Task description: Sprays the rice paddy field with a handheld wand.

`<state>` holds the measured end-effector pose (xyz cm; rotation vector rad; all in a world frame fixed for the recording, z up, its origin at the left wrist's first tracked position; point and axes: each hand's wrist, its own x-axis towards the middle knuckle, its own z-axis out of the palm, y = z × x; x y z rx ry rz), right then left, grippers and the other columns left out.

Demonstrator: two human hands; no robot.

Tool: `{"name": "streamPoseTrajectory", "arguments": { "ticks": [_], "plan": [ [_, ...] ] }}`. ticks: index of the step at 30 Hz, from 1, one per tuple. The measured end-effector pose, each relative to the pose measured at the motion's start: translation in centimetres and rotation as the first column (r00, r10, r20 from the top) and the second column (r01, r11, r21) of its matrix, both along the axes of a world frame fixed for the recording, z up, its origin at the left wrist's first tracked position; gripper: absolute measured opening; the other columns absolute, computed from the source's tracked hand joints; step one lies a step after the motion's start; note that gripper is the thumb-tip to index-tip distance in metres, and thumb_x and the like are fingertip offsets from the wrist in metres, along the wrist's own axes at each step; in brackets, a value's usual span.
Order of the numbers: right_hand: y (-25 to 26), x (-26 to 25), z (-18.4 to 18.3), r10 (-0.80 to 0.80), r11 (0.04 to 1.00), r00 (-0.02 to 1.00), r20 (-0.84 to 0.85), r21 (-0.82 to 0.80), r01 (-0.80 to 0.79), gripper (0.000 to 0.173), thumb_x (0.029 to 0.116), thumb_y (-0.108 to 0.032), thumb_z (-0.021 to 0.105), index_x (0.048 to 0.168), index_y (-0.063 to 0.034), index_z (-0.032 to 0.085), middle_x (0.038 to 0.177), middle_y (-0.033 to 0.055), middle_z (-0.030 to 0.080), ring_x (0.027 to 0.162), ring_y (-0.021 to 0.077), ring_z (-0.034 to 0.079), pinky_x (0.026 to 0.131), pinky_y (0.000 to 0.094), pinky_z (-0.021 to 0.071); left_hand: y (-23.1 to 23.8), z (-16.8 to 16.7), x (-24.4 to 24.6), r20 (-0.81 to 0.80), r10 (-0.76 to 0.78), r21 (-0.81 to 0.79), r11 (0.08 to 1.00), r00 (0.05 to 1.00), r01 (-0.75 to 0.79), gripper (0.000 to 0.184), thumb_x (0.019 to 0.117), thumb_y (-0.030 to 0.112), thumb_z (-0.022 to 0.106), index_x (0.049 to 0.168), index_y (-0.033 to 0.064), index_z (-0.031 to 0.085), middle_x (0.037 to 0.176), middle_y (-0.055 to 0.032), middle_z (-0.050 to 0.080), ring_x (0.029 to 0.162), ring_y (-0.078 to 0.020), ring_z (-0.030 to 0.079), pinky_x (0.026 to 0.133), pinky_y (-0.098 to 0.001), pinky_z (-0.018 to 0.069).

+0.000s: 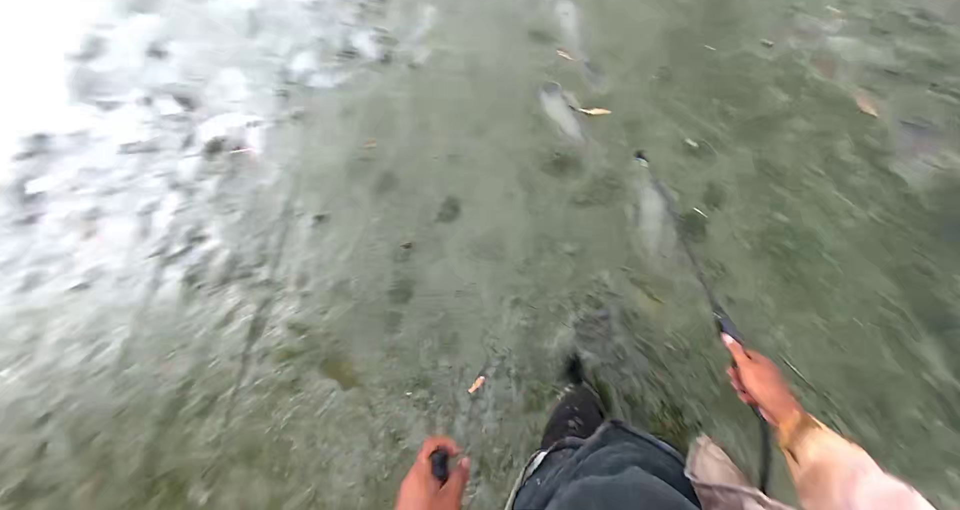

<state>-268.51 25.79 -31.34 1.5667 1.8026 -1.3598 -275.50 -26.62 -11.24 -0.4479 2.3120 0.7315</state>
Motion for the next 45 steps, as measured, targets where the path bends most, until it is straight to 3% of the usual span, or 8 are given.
{"name": "streamPoseTrajectory", "arguments": {
  "ticks": [7, 12, 17, 27, 33, 37, 41, 45],
  "plan": [
    [0.1, -11.9, 1.8, 0.099, 0.995, 0.994, -0.051, 0.002, -0.099, 0.063, 0.1071, -0.062, 0.038, 0.113, -0.0027, 0.060, 0.070, 0.0066, 0.059, 0.050, 0.0164, 0.052, 0.045, 0.0347, 0.0462, 1.1, 0.4, -11.3, 0.095, 0.105, -0.042, 0.994, 0.990, -0.101, 0.032, 0.0953, 0.021, 0.069, 0.124, 0.0061, 0.062, 0.096, -0.0173, 0.069, 0.087, -0.0323, 0.067, 0.082, -0.0548, 0.0552],
    [-0.9, -24.3, 7.4, 0.254, 0.967, 0.966, -0.055, 0.011, -0.254, 0.066, 0.1078, -0.061, 0.036, 0.118, -0.0002, 0.061, 0.076, 0.0096, 0.057, 0.055, 0.0189, 0.051, 0.053, 0.0380, 0.0478, 1.0, -11.4, -13.5, 0.337, 0.130, -0.237, 0.970, 0.932, -0.050, 0.038, 0.1003, 0.025, 0.063, 0.133, 0.0045, 0.063, 0.123, -0.0238, 0.069, 0.117, -0.0393, 0.067, 0.101, -0.0594, 0.0522],
    [2.5, -36.6, 5.4, 0.179, 0.983, 0.983, -0.034, -0.039, -0.180, 0.059, 0.1070, -0.061, 0.040, 0.121, -0.0074, 0.060, 0.079, 0.0049, 0.059, 0.055, 0.0131, 0.052, 0.051, 0.0299, 0.0472, 0.5, -16.3, -18.9, 0.358, 0.137, -0.295, 0.955, 0.924, -0.028, 0.038, 0.0986, 0.025, 0.066, 0.129, 0.0029, 0.066, 0.121, -0.0259, 0.070, 0.117, -0.0425, 0.066, 0.101, -0.0621, 0.0513],
    [8.9, -52.1, -2.5, 0.303, 0.951, 0.933, 0.193, -0.121, -0.284, 0.065, 0.1049, -0.066, 0.040, 0.114, -0.0058, 0.063, 0.076, 0.0055, 0.059, 0.054, 0.0145, 0.055, 0.051, 0.0316, 0.0495, 4.8, -14.6, -41.9, 0.363, 0.135, -0.301, 0.953, 0.922, -0.021, 0.033, 0.0967, 0.021, 0.071, 0.123, 0.0019, 0.067, 0.113, -0.0267, 0.071, 0.110, -0.0428, 0.068, 0.096, -0.0624, 0.0520],
    [13.8, -46.8, 5.0, 0.489, 0.870, 0.806, 0.334, -0.123, -0.477, 0.072, 0.1054, -0.065, 0.039, 0.117, 0.0018, 0.065, 0.098, 0.0235, 0.066, 0.087, 0.0377, 0.065, 0.081, 0.0584, 0.0520, 8.8, -11.6, -54.5, 0.340, 0.135, -0.239, 0.970, 0.931, -0.054, 0.034, 0.0974, 0.019, 0.071, 0.126, 0.0016, 0.065, 0.109, -0.0281, 0.069, 0.093, -0.0419, 0.069, 0.083, -0.0609, 0.0548],
    [14.0, -48.7, 9.6, 0.497, 0.864, 0.797, 0.343, -0.111, -0.491, 0.068, 0.1064, -0.062, 0.041, 0.114, 0.0013, 0.064, 0.094, 0.0210, 0.064, 0.082, 0.0345, 0.063, 0.078, 0.0552, 0.0508, 10.3, -10.5, -59.7, 0.315, 0.123, -0.203, 0.977, 0.941, -0.060, 0.034, 0.0977, 0.018, 0.070, 0.128, 0.0027, 0.063, 0.109, -0.0277, 0.069, 0.091, -0.0419, 0.069, 0.081, -0.0611, 0.0544],
    [13.1, -56.6, 9.0, 0.536, 0.839, 0.791, 0.296, -0.077, -0.539, 0.073, 0.1066, -0.064, 0.036, 0.119, 0.0020, 0.064, 0.108, 0.0262, 0.065, 0.098, 0.0404, 0.065, 0.087, 0.0606, 0.0507, 10.6, -9.6, -63.6, 0.315, 0.099, -0.207, 0.978, 0.944, -0.033, 0.033, 0.0980, 0.019, 0.069, 0.127, 0.0034, 0.065, 0.109, -0.0274, 0.069, 0.093, -0.0420, 0.069, 0.083, -0.0613, 0.0545],
    [13.1, -60.3, 9.2, 0.437, 0.899, 0.846, 0.305, -0.102, -0.427, 0.072, 0.1054, -0.067, 0.034, 0.121, -0.0028, 0.062, 0.089, 0.0154, 0.063, 0.069, 0.0270, 0.062, 0.065, 0.0469, 0.0542, 8.7, -9.0, -66.3, 0.291, 0.114, -0.207, 0.977, 0.950, -0.054, 0.031, 0.0985, 0.020, 0.069, 0.126, 0.0043, 0.065, 0.108, -0.0268, 0.069, 0.091, -0.0411, 0.069, 0.081, -0.0611, 0.0543]
  ]
}}
